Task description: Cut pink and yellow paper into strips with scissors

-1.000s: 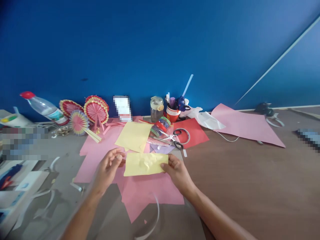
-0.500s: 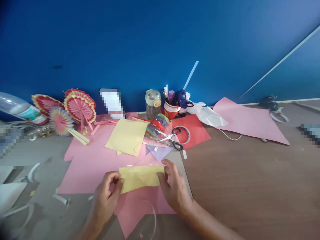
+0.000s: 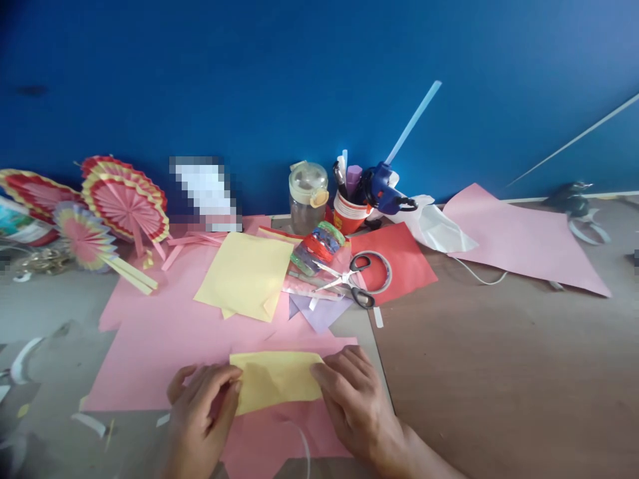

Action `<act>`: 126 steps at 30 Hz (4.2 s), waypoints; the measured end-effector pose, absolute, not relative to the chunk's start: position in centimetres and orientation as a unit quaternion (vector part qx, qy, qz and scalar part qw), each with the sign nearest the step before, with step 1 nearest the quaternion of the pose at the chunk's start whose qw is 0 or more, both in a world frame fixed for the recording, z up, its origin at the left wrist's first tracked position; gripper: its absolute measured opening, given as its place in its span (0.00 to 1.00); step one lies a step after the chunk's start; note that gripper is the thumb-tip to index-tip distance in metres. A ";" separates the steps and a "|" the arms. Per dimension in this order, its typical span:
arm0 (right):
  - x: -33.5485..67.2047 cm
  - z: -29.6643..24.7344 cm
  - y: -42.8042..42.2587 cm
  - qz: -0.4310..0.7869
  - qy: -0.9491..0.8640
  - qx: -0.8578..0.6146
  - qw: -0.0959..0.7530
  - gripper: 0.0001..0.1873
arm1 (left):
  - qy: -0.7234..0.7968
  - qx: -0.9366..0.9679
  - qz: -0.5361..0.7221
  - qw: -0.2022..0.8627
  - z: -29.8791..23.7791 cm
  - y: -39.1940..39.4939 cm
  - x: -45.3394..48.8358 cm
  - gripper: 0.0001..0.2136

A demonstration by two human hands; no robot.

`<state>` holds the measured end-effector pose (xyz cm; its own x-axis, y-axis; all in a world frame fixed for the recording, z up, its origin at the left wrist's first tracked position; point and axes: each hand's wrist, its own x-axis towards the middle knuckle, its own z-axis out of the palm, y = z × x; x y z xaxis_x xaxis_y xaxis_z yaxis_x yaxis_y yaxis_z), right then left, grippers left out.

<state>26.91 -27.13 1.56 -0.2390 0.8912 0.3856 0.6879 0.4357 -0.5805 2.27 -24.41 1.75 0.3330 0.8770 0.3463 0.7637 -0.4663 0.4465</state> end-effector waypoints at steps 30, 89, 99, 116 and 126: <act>26.4 0.2 -26.7 0.116 -0.772 -0.555 0.286 0.19 | 0.514 0.823 0.235 0.054 0.7 -24.0 1.6 0.13; 26.7 -0.8 -26.4 0.167 -0.790 -0.519 0.281 0.25 | 0.569 0.787 0.226 0.067 1.5 -23.8 2.9 0.11; 26.5 -0.6 -26.4 0.177 -0.783 -0.527 0.279 0.25 | 0.569 0.790 0.217 0.066 1.2 -23.9 2.6 0.10; 26.0 0.3 -25.8 0.188 -0.761 -0.558 0.272 0.19 | 0.508 0.836 0.207 -0.020 0.6 -23.4 1.8 0.12; 25.8 0.6 -26.1 0.165 -0.753 -0.587 0.248 0.18 | 0.501 0.841 0.201 -0.018 0.2 -23.4 1.3 0.13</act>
<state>25.82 -26.15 0.55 -0.1876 0.9657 0.1798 0.8020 0.2563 -0.5396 1.29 -23.43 0.25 0.4163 0.8361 0.3574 0.8509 -0.4967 0.1710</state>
